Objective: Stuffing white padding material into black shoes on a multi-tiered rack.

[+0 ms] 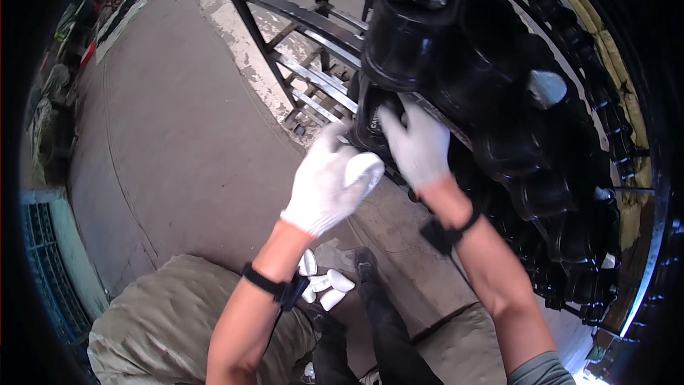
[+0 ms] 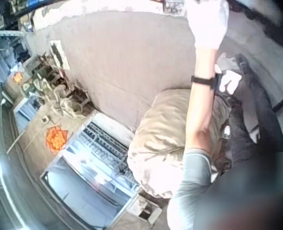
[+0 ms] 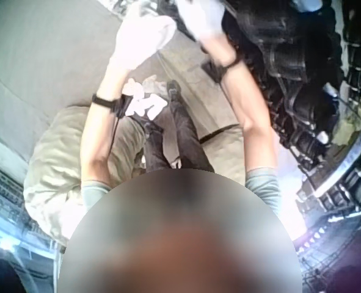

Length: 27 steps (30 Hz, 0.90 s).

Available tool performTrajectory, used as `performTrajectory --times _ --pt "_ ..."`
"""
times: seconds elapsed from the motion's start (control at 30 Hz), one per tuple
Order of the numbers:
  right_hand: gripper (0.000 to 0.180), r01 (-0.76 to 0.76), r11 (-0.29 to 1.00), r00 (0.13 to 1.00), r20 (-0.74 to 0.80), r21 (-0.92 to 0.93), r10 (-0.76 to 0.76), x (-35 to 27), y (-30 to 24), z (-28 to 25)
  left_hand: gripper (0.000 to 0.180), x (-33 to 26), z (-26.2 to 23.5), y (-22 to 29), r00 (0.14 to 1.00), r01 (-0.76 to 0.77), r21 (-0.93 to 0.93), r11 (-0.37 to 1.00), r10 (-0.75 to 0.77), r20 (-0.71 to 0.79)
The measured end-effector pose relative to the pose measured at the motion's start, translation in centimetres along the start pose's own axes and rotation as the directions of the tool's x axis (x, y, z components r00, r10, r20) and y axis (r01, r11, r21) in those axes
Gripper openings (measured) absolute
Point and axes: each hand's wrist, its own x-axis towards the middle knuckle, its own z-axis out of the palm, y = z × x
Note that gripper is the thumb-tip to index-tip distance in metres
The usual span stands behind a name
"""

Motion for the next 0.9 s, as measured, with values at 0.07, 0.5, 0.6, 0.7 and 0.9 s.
performTrajectory --times 0.07,0.5,0.6,0.7,0.9 --pt "0.061 0.080 0.936 0.985 -0.173 0.343 -0.021 -8.1 0.7 -1.6 0.032 -1.6 1.5 1.9 0.954 0.258 -0.529 0.808 -0.299 0.008" --pt "0.023 -0.060 0.992 0.940 -0.340 -0.111 0.019 -10.7 14.9 -5.6 0.026 1.5 17.8 10.4 0.976 -0.191 -0.064 0.980 0.197 0.098" --pt "0.035 0.198 0.924 0.980 0.074 -0.327 -0.184 -7.4 16.3 -5.7 0.017 1.4 20.0 9.4 0.989 -0.145 0.061 0.988 0.147 -0.027" --pt "0.055 0.054 0.998 0.990 0.136 -0.043 -0.048 -8.5 13.4 -5.7 0.014 0.8 20.5 9.7 0.996 -0.022 0.127 0.992 0.033 -0.084" --pt "0.047 0.053 0.948 0.998 -0.011 -0.314 -0.059 -4.9 21.5 -2.0 0.019 0.0 21.3 11.1 0.991 0.008 0.021 1.000 -0.010 0.135"
